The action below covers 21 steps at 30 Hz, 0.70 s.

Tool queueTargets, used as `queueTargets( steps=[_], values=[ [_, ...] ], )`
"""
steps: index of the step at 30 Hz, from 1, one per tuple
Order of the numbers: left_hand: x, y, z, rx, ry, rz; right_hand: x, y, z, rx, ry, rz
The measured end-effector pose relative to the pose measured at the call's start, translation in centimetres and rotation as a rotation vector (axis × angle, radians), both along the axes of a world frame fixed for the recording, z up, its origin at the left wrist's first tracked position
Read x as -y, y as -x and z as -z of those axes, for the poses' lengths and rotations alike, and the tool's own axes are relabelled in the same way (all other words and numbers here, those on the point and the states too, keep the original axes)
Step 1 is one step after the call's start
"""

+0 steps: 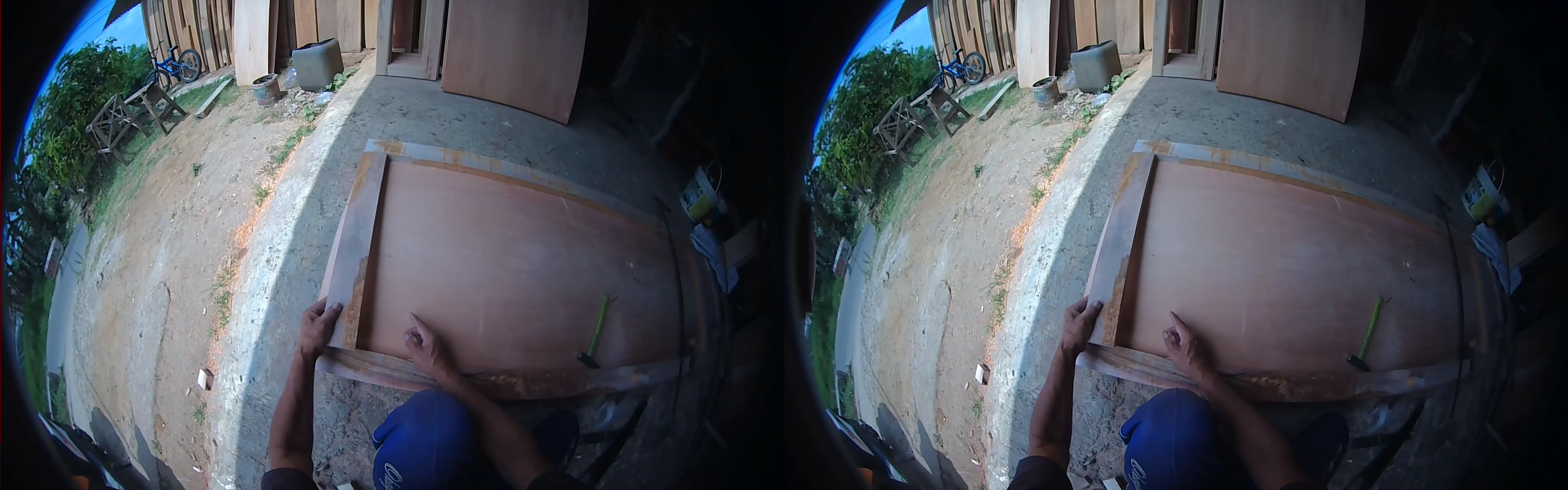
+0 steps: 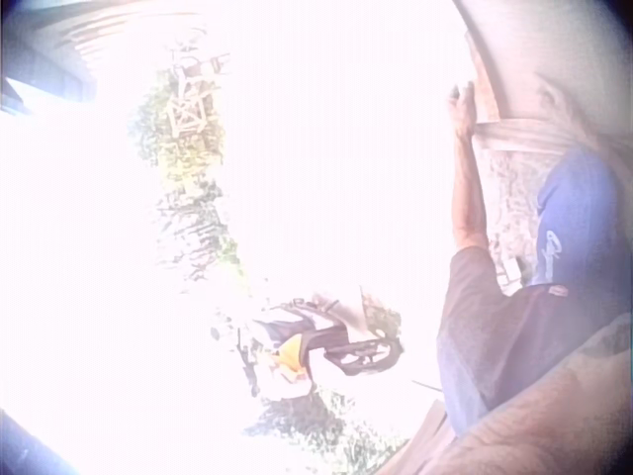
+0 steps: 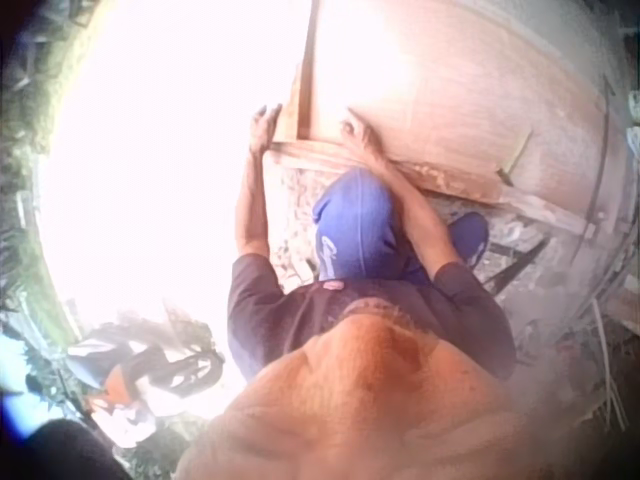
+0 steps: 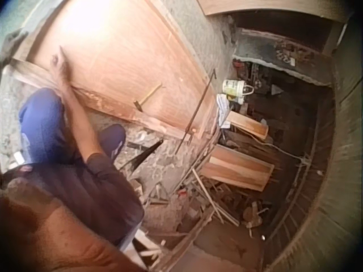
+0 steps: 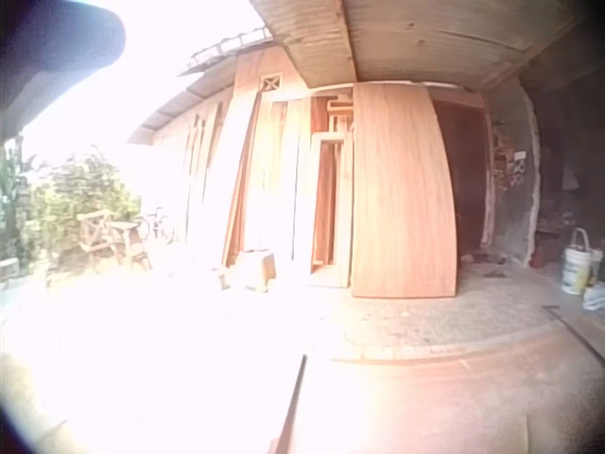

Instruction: The person measures and marks a wooden plank using a square and pencil, then saws it to size. They subsequently position the cut plank against a larger board and hammer nails to secure it.

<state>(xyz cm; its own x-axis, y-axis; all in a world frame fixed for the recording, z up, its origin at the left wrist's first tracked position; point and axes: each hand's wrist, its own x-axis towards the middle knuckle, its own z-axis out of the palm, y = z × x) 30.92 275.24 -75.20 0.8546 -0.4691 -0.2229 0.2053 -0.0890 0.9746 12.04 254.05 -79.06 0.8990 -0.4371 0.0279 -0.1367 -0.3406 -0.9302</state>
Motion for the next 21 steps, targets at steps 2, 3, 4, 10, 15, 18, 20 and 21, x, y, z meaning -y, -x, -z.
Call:
queueTargets(
  steps=[2, 3, 4, 10, 15, 18, 20, 21],
  values=[
    [-0.4, -0.5, -0.3, 0.002, -0.059, 0.014, 0.1, 0.4, 0.4, 0.049, 0.009, 0.017],
    [-0.3, -1.0, -0.3, 0.002, -0.088, 0.019, 0.4, 0.6, 0.6, 0.036, 0.015, 0.025],
    [-1.1, -1.6, -0.3, 0.033, -0.128, 0.025, 0.2, 0.2, 0.4, 0.024, 0.01, 0.016],
    [-1.6, -3.4, 0.1, -0.024, -0.186, 0.076, 0.5, 0.0, 0.7, -0.071, -0.084, 0.024],
    [-7.7, -7.1, 4.3, 0.362, -0.487, 0.039, -1.9, -1.2, -0.1, -0.073, -0.129, -0.068],
    [-4.2, -2.8, 2.4, 0.207, -0.366, -0.131, 0.5, 0.2, -0.5, -0.095, -0.019, -0.067],
    [-5.2, 0.9, 1.3, 0.112, -0.318, -0.288, 0.0, 0.6, -1.8, -0.117, 0.022, -0.093],
    [-6.3, 2.6, 1.5, 0.097, -0.215, -0.319, -0.6, 0.2, -2.3, -0.103, 0.097, -0.143]
  ],
)
